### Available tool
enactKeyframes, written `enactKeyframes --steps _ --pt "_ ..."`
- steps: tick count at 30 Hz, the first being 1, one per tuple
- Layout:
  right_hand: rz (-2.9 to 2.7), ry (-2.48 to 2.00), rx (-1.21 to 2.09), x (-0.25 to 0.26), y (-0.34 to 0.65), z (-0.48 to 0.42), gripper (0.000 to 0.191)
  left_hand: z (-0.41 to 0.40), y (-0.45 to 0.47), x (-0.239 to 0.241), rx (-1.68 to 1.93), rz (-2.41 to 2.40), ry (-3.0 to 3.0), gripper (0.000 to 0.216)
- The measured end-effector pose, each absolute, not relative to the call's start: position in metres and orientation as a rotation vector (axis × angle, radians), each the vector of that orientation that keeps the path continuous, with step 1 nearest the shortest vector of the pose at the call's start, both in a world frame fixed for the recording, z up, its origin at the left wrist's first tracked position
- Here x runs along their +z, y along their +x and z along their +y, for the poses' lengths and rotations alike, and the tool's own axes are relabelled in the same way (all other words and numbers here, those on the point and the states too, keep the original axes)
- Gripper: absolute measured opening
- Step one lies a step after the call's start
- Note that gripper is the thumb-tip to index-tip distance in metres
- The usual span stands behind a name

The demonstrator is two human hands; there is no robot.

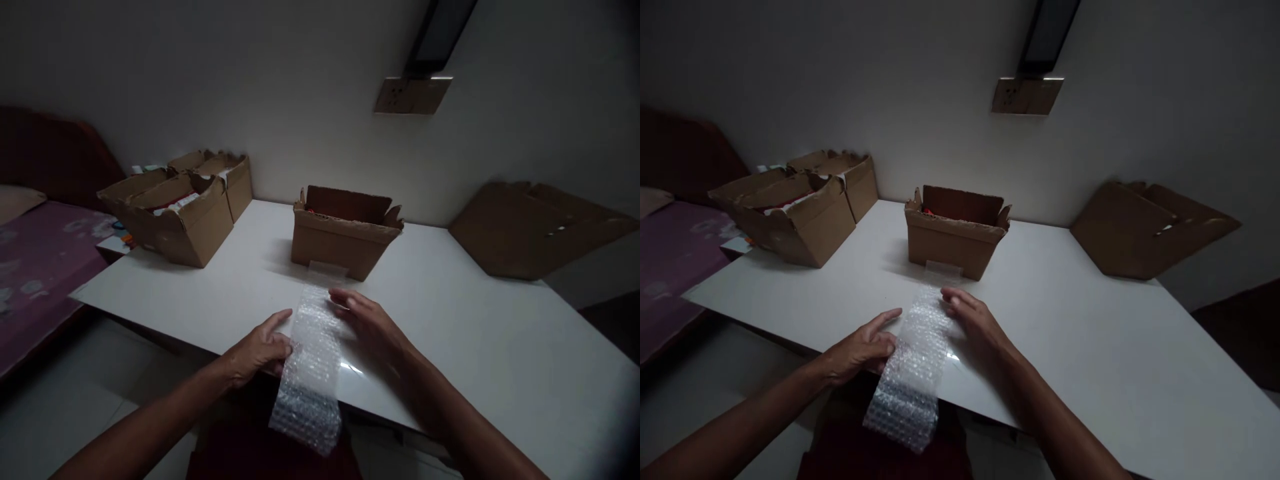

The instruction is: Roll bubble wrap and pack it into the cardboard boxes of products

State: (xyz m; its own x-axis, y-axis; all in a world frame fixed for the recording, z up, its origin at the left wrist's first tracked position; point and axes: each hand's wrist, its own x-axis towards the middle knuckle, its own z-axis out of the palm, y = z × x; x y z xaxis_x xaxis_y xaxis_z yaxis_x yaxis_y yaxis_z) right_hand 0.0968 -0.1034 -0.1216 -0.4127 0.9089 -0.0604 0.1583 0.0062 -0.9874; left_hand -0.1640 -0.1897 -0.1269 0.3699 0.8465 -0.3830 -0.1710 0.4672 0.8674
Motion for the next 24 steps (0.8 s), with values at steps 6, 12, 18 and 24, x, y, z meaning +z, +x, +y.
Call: enactKeyframes --steps 6,12,18,24 --pt "-2.469 -0.917 0.751 -0.130 0.138 -0.174 0.057 -0.227 -0.175 -0.137 0.762 0.989 0.900 0.081" --pt "-2.655 -0.852 0.218 -0.156 0.120 -0.222 0.075 -0.258 -0.166 -0.142 0.625 0.963 0.889 0.042" --pt "-2.242 -0.932 0.334 -0.152 0.098 -0.196 0.032 -0.238 -0.146 -0.131 0.926 0.684 0.507 0.064" --pt "-2.108 -1.310 0.034 -0.157 0.096 -0.168 0.051 -0.222 -0.139 -0.132 1.028 0.818 0.433 0.088"
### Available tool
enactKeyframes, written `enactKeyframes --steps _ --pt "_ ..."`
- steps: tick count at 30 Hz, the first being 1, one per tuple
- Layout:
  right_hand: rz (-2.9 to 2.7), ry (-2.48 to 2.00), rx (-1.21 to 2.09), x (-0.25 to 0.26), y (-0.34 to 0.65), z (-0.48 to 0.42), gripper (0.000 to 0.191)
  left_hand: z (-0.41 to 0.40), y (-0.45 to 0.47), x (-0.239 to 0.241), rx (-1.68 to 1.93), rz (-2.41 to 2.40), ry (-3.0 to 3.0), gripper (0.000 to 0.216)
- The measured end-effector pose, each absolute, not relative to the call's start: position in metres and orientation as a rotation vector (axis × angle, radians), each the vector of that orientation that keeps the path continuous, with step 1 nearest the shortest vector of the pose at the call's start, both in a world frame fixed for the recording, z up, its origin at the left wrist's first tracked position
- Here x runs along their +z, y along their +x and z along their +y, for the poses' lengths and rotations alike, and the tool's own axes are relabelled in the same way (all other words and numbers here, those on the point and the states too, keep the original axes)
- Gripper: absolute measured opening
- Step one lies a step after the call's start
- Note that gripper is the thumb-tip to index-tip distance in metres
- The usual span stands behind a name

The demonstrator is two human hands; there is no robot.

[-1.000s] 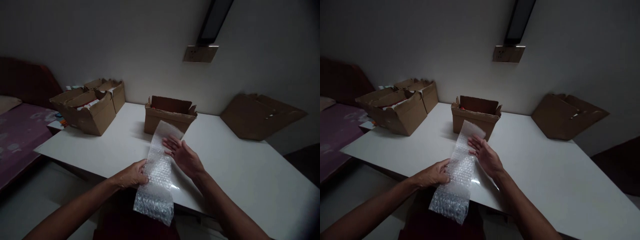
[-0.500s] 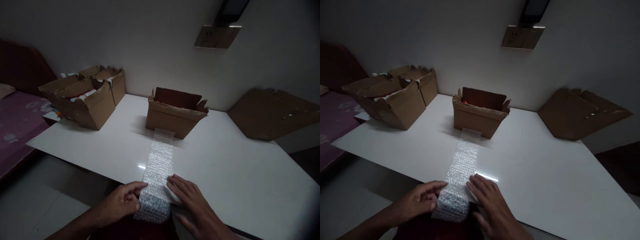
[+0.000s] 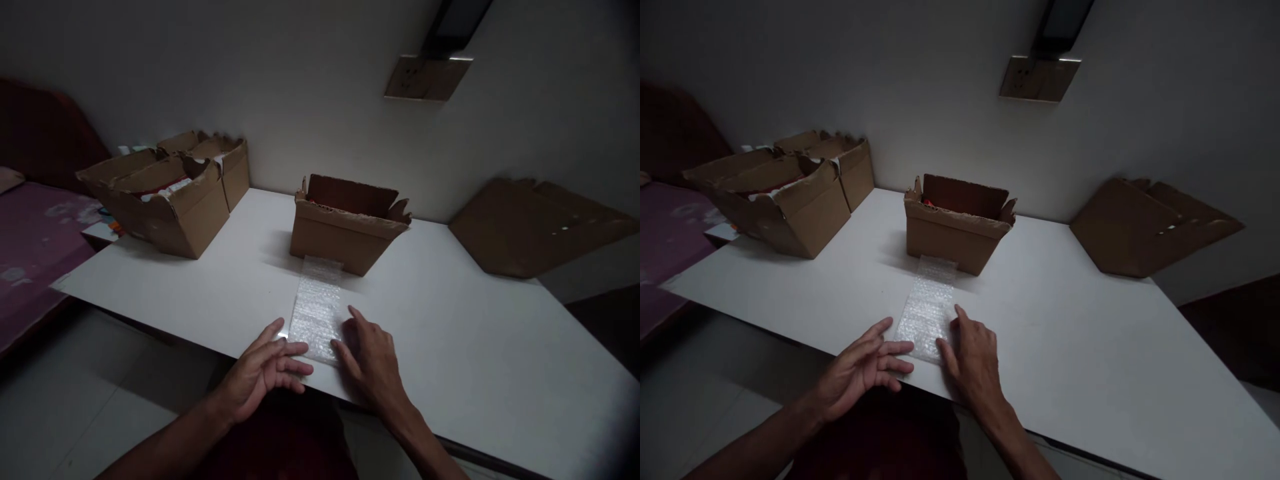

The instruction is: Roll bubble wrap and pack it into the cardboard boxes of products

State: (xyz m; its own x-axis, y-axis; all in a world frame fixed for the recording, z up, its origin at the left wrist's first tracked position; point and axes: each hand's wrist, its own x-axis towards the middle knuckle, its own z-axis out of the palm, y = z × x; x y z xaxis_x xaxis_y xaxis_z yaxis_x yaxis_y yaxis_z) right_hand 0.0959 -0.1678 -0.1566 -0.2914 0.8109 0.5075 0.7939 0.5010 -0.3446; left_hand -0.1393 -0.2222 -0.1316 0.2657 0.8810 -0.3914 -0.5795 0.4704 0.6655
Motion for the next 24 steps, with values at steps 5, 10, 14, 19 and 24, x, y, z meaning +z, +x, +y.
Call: enactKeyframes --steps 5,10,14,19,24 --pt "-2.235 -1.135 0.019 -0.151 0.105 -0.187 0.056 -0.234 -0.146 -0.139 1.044 1.089 1.028 0.059" --pt "-2.450 -0.979 -0.014 -0.149 0.093 -0.190 0.035 -0.225 -0.149 -0.150 1.134 1.292 2.164 0.054" --pt "-2.341 -0.924 0.036 -0.146 0.084 -0.184 0.025 -0.207 -0.145 -0.155 1.011 1.238 2.448 0.052" --pt "-2.187 -1.075 0.517 -0.133 0.088 -0.192 0.018 -0.210 -0.141 -0.150 1.032 1.246 2.229 0.031" --pt "-2.032 -1.139 0.465 -0.134 0.097 -0.201 0.019 -0.212 -0.137 -0.145 1.047 1.376 1.992 0.025"
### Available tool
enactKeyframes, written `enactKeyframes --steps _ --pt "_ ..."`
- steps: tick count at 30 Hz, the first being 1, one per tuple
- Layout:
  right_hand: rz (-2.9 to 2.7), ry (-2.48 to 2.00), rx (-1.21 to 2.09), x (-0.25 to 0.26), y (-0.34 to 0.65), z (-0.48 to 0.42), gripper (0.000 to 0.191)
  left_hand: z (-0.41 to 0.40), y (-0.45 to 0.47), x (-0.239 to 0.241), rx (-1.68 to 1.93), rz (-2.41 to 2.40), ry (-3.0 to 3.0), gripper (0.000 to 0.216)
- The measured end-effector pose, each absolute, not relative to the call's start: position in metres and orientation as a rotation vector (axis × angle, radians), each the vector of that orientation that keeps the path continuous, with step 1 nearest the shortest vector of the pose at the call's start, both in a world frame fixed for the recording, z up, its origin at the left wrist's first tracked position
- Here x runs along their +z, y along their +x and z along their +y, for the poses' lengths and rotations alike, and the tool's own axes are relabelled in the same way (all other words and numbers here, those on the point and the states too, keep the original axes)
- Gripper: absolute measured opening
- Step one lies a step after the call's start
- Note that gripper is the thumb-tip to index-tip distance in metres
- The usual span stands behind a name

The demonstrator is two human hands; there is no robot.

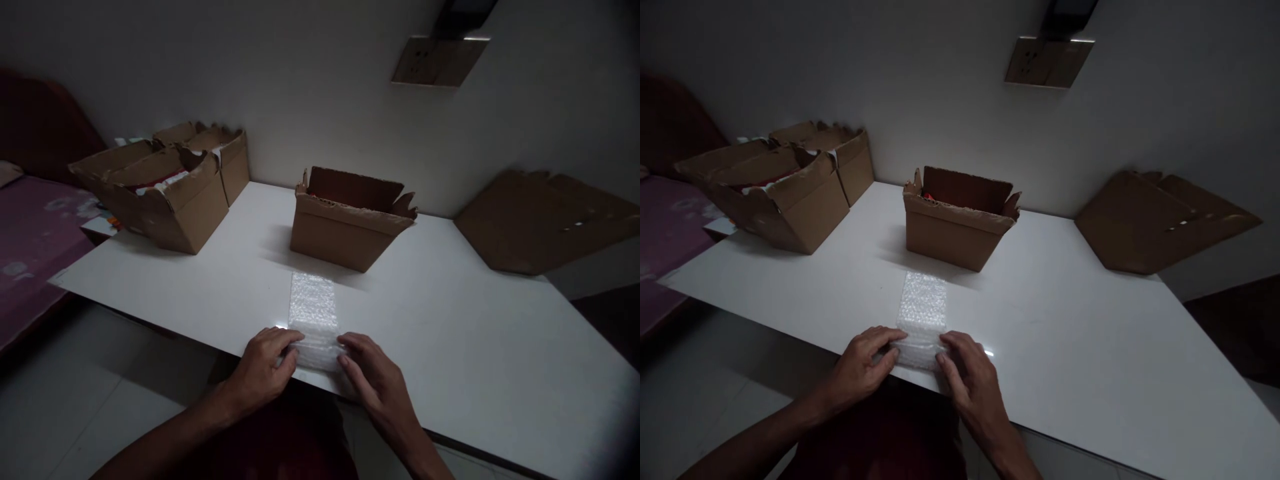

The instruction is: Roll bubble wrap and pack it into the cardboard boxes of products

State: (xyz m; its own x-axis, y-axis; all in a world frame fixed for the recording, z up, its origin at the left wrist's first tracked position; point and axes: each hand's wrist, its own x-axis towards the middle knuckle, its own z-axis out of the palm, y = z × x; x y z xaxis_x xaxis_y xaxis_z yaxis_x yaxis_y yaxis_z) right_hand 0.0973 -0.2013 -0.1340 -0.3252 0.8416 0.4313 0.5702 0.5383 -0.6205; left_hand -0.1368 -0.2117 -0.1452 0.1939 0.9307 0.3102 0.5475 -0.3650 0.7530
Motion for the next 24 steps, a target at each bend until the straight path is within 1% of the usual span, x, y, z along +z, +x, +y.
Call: enactKeyframes --steps 3,5,8,10,13,15,16,17,21,24 --pt "-2.121 -1.003 0.143 -0.138 0.098 -0.203 0.028 -0.205 -0.133 -0.147 1.018 1.457 2.008 0.027" --pt "-2.298 -0.963 0.071 -0.140 0.094 -0.200 0.030 -0.201 -0.131 -0.149 0.969 1.501 2.050 0.028" --pt "-2.427 -0.972 0.066 -0.139 0.084 -0.192 0.027 -0.202 -0.132 -0.149 0.995 1.555 2.096 0.029" --pt "-2.387 -0.984 0.121 -0.137 0.080 -0.189 0.028 -0.207 -0.136 -0.149 1.078 1.508 2.163 0.036" --pt "-2.300 -0.995 0.309 -0.133 0.080 -0.191 0.025 -0.216 -0.142 -0.147 1.092 1.297 2.236 0.045" --pt "-2.263 -1.021 0.441 -0.132 0.084 -0.194 0.022 -0.219 -0.144 -0.145 1.045 1.233 2.170 0.044" --pt "-2.248 -1.039 0.456 -0.132 0.086 -0.196 0.023 -0.218 -0.145 -0.145 1.026 1.247 2.119 0.043" --pt "-2.236 -1.059 0.422 -0.133 0.087 -0.198 0.024 -0.216 -0.144 -0.144 1.010 1.278 2.075 0.041" --pt "-2.285 -1.074 0.110 -0.135 0.088 -0.200 0.037 -0.200 -0.139 -0.146 0.977 1.444 2.051 0.036" --pt "-2.432 -1.036 0.066 -0.138 0.082 -0.196 0.042 -0.190 -0.136 -0.148 0.986 1.520 2.031 0.033"
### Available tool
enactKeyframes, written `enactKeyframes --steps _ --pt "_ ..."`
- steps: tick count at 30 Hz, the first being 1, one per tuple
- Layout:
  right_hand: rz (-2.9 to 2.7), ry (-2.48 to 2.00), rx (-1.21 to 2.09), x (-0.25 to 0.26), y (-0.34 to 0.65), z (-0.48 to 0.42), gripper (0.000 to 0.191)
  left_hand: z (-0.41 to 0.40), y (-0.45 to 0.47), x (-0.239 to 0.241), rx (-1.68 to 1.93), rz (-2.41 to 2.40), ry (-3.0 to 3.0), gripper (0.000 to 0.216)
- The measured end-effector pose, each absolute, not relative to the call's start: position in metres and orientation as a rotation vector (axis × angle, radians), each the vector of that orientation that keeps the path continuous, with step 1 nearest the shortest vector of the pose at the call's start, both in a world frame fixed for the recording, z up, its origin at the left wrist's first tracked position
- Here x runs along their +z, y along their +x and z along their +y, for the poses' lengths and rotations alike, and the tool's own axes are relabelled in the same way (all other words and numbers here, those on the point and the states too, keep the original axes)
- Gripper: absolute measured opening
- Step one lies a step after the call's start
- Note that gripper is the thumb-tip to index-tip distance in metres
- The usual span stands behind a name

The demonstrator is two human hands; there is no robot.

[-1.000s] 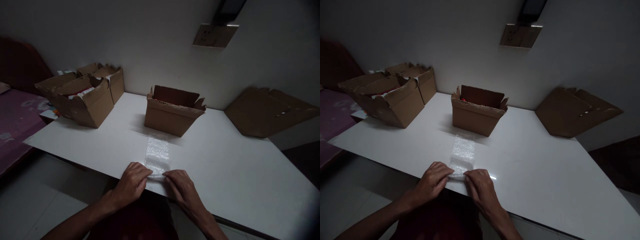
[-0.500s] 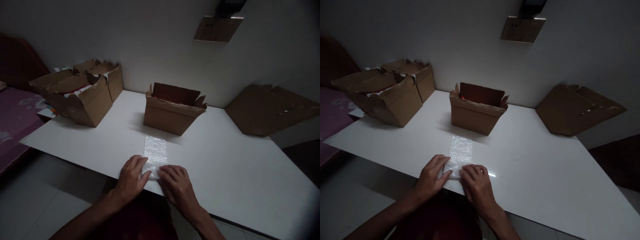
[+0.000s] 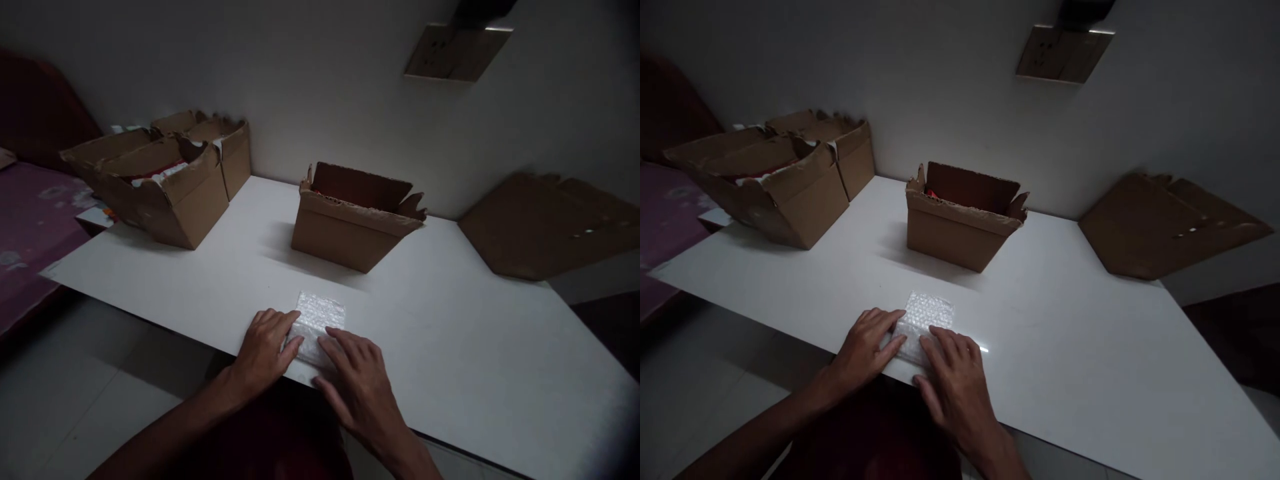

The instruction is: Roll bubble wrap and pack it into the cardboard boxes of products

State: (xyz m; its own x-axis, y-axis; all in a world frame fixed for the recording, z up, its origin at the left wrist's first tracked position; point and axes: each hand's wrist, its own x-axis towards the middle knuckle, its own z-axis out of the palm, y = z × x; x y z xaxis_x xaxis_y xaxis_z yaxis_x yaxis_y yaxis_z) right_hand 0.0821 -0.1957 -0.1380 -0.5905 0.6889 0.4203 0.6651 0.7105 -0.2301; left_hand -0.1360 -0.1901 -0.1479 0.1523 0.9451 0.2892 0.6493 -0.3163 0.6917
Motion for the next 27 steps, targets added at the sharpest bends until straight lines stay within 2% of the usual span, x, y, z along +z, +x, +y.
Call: enactKeyframes --steps 5,11,14,16,18,19,23,27 --pt "-2.225 -1.147 0.141 -0.145 0.074 -0.185 0.028 -0.202 -0.135 -0.146 1.162 1.418 1.425 0.048" --pt "-1.946 -1.264 0.743 -0.139 0.064 -0.193 0.024 -0.217 -0.126 -0.141 1.181 0.988 0.679 0.077" --pt "-1.971 -1.222 0.647 -0.140 0.067 -0.194 0.024 -0.212 -0.119 -0.135 1.212 0.999 0.582 0.080" --pt "-1.981 -1.208 0.544 -0.142 0.072 -0.191 0.038 -0.209 -0.116 -0.133 1.243 0.967 0.584 0.078" --pt "-1.982 -1.212 0.608 -0.142 0.076 -0.187 0.059 -0.208 -0.113 -0.133 1.258 0.936 0.621 0.076" --pt "-1.989 -1.213 0.683 -0.141 0.077 -0.185 0.062 -0.208 -0.112 -0.134 1.248 0.937 0.654 0.075" --pt "-1.988 -1.209 0.920 -0.132 0.081 -0.180 0.029 -0.205 -0.115 -0.132 1.190 1.063 0.933 0.065" --pt "-1.861 -1.237 0.852 -0.124 0.097 -0.179 0.026 -0.176 -0.121 -0.103 1.366 1.266 1.639 0.043"
